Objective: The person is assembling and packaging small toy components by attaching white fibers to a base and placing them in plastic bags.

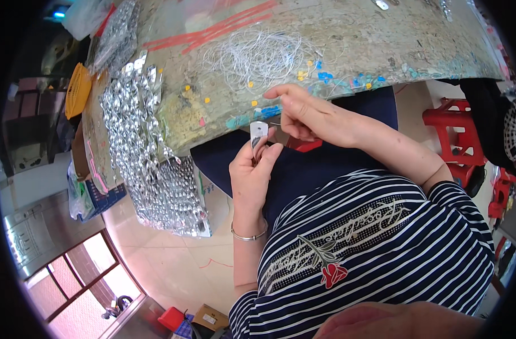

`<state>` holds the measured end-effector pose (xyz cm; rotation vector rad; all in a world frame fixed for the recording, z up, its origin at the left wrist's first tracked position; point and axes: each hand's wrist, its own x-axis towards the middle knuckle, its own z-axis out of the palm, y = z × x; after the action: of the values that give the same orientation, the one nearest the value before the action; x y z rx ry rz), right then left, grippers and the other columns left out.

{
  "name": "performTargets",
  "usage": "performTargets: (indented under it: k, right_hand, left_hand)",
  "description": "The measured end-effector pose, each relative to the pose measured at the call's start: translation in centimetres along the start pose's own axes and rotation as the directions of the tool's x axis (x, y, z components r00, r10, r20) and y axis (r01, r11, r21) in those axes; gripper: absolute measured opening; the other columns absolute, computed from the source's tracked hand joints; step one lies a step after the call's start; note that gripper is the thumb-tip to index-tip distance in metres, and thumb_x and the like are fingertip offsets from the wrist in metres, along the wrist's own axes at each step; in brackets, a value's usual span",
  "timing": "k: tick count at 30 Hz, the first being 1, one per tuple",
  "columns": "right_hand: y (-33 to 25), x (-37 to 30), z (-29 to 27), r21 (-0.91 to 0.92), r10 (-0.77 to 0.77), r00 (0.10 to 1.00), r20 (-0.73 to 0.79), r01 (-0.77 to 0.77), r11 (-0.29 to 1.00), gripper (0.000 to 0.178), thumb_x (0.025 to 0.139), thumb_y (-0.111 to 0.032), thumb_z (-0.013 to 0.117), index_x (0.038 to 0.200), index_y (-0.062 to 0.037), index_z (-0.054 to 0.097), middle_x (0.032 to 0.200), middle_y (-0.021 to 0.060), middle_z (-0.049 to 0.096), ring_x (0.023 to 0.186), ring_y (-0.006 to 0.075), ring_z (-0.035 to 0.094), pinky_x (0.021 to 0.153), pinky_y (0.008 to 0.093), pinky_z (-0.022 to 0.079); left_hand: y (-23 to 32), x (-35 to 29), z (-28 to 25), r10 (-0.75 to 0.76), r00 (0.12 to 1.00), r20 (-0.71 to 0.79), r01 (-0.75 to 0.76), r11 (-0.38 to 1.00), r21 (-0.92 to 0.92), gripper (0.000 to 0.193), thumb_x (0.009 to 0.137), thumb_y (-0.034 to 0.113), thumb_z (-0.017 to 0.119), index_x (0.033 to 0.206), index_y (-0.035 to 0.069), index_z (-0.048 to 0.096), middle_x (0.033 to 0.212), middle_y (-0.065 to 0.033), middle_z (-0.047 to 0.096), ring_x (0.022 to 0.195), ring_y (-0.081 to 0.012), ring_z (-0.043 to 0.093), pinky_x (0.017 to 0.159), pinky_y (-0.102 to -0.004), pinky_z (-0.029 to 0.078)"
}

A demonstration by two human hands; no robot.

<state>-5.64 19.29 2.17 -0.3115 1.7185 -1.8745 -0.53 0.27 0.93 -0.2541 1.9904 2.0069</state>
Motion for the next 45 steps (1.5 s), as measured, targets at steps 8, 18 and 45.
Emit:
performTargets:
  k: [8,18,45]
  right_hand:
    - [1.0,0.5,1.6,-0.065,0.074,0.994,0.080,-0.068,0.996,0.052,0.102,-0.043,0.024,0.137,-0.0046,0.028,0.074,0.0010,0.046,0.063,0.0079,0.042,0.055,0.0211,0.036]
    - [2.2,0.2,1.6,-0.271,0.045,0.998,0.041,-0.032,0.962,0.022,0.097,-0.019,0.048,0.113,-0.0029,0.049,0.074,0.0006,0.052,0.068,0.0070,0.049,0.060,0.0225,0.042]
    - [1.3,0.2,0.8,-0.236,-0.031,0.989,-0.144,-0.004,0.972,0.012,0.094,-0.013,0.055,0.088,-0.0025,0.056,0.073,-0.0035,0.056,0.067,0.0015,0.050,0.059,0.0191,0.043]
  left_hand:
    - [-0.7,0.0,0.3,0.044,0.991,-0.126,-0.060,0.990,-0.128,0.020,0.085,0.005,0.068,0.103,-0.003,0.066,0.080,0.0026,0.060,0.071,-0.0017,0.048,0.064,-0.0157,0.038]
    - [-0.6,-0.1,0.2,0.043,0.973,-0.225,-0.051,0.998,-0.030,0.011,0.085,0.007,0.068,0.091,-0.002,0.069,0.076,0.0069,0.057,0.067,-0.0002,0.042,0.059,-0.0164,0.033]
    - [-1.5,-0.5,-0.6,0.078,0.995,-0.055,-0.079,0.997,-0.014,0.035,0.095,0.010,0.053,0.129,0.004,0.054,0.090,-0.0007,0.054,0.073,-0.0051,0.050,0.062,-0.0188,0.047]
